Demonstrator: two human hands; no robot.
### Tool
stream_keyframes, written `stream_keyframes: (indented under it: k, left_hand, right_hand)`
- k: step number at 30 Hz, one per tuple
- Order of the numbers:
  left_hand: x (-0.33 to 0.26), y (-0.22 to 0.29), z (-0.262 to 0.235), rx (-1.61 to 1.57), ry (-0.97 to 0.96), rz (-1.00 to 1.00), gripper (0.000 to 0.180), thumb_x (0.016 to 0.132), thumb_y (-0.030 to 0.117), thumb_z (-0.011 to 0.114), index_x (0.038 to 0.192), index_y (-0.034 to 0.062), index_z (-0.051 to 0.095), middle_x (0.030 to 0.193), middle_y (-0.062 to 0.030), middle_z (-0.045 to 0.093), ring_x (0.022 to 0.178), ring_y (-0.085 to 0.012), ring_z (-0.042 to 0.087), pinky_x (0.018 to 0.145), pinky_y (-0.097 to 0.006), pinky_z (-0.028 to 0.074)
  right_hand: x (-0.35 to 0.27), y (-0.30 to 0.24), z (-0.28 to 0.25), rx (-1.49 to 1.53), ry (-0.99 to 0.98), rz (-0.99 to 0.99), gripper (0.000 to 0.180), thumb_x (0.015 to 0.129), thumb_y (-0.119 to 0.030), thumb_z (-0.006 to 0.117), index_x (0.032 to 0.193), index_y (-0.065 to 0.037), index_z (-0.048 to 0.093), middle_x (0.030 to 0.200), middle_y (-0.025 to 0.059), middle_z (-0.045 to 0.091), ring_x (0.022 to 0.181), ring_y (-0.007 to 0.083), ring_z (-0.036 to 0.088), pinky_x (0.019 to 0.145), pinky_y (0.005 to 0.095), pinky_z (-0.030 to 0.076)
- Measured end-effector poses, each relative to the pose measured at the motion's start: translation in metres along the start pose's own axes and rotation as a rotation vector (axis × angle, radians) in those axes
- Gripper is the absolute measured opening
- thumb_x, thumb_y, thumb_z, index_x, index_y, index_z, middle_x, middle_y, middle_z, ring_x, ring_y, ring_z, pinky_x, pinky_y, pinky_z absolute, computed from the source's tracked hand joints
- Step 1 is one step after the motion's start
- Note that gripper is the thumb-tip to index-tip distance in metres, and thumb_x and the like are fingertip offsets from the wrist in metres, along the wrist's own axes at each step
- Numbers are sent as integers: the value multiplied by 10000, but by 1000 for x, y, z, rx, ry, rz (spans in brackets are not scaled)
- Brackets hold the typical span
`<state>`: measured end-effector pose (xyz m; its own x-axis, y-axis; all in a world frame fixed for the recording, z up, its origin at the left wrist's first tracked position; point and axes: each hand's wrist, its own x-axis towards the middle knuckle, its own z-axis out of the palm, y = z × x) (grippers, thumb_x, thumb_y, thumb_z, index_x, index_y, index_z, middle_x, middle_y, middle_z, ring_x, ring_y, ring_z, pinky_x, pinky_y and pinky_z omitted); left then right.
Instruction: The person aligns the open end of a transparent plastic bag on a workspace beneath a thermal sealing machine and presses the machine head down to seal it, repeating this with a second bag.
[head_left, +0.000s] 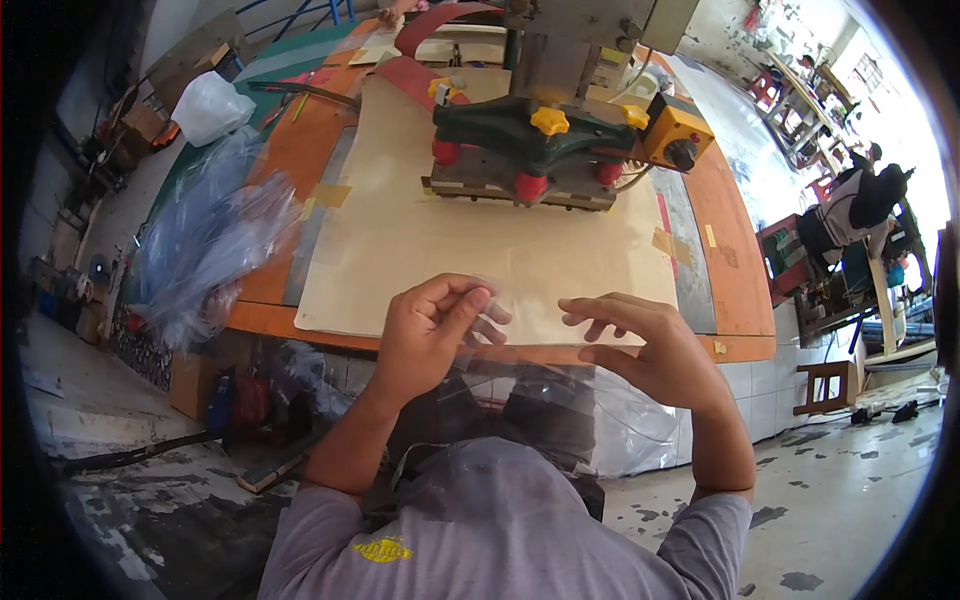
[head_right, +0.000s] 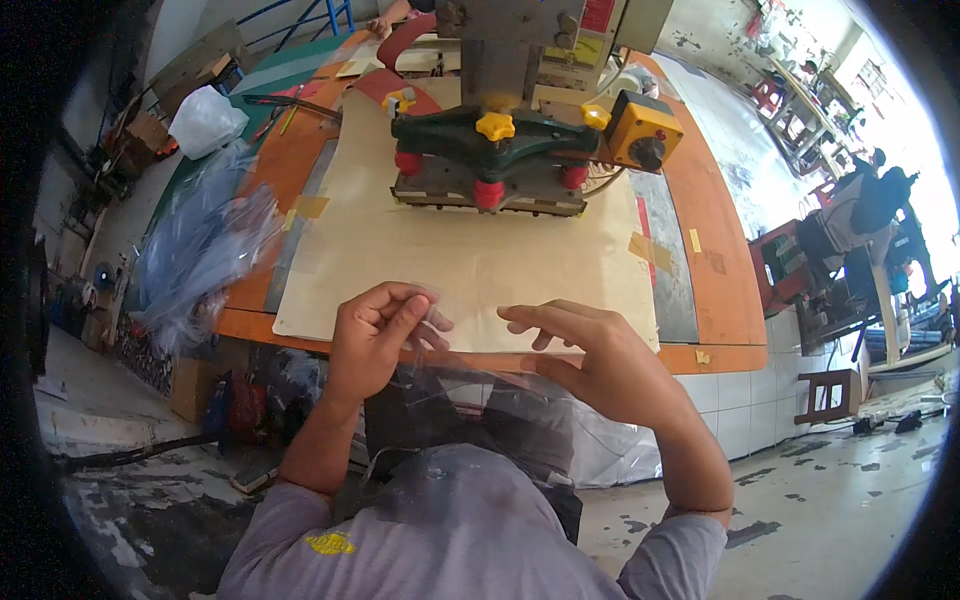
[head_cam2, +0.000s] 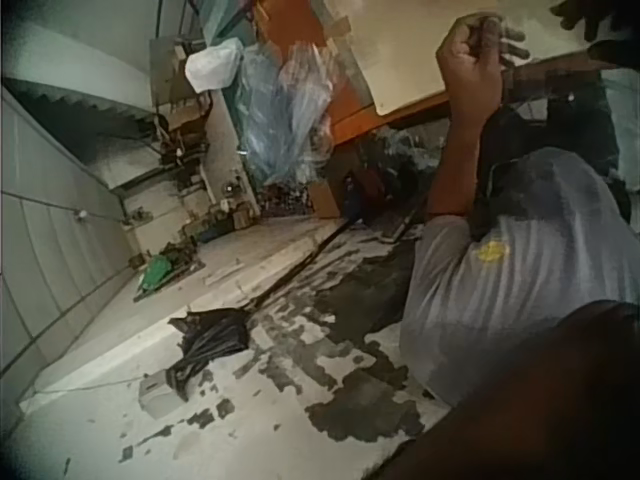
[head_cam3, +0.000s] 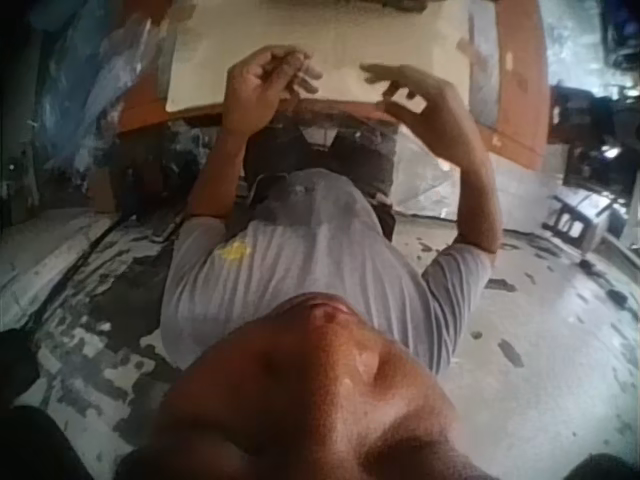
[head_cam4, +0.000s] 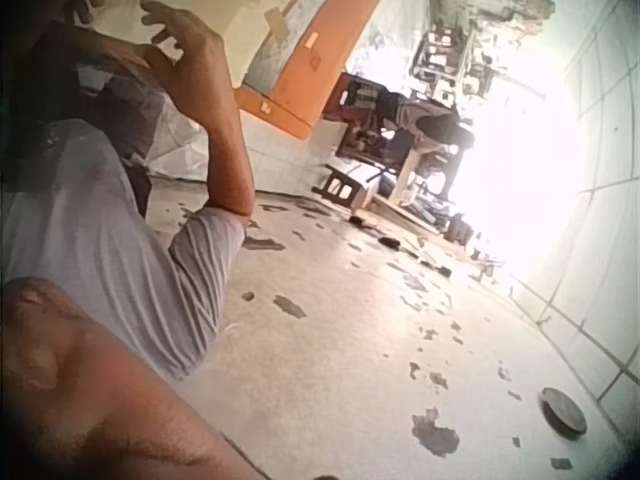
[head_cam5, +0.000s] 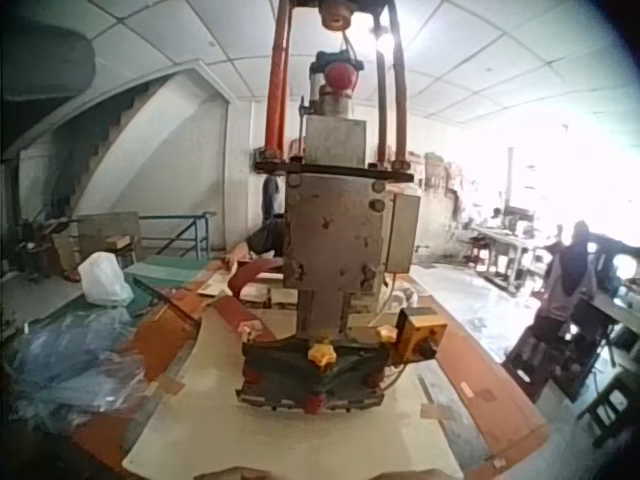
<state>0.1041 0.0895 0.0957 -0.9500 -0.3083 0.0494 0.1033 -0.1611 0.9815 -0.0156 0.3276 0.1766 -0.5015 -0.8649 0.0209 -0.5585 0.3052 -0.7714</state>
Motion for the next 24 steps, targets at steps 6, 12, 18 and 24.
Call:
stream_keyframes:
  k: [6,12,18,24]
  left_hand:
    - [2,-14,-15,37,54,55,242,1085,191,594,1154,-28,671,920,-133,761,745,-167,751,625,-265,600]
    - [2,-23,-23,90,165,115,242,1089,204,588,1131,-19,674,878,-124,753,662,-161,727,552,-246,537]
    - [0,-26,-24,92,185,63,233,1082,185,599,1139,-30,671,882,-135,754,665,-177,732,569,-265,550]
    - [2,-31,-25,101,206,97,255,1087,224,594,1113,-17,674,885,-111,748,627,-152,707,537,-243,519]
  right_hand:
    - [-19,24,-12,-24,-45,-35,558,845,6,769,1381,-89,648,1191,113,741,982,265,728,896,414,572]
    - [-39,40,-20,-40,-16,50,549,840,24,768,1364,-98,661,1193,95,742,973,239,729,856,387,572]
    - [-41,39,-24,-8,103,159,508,843,50,754,1327,-88,676,1050,75,747,887,194,708,768,352,561]
    - [-41,54,-27,-75,91,31,394,862,45,740,1240,-65,725,944,84,726,856,212,713,737,361,569]
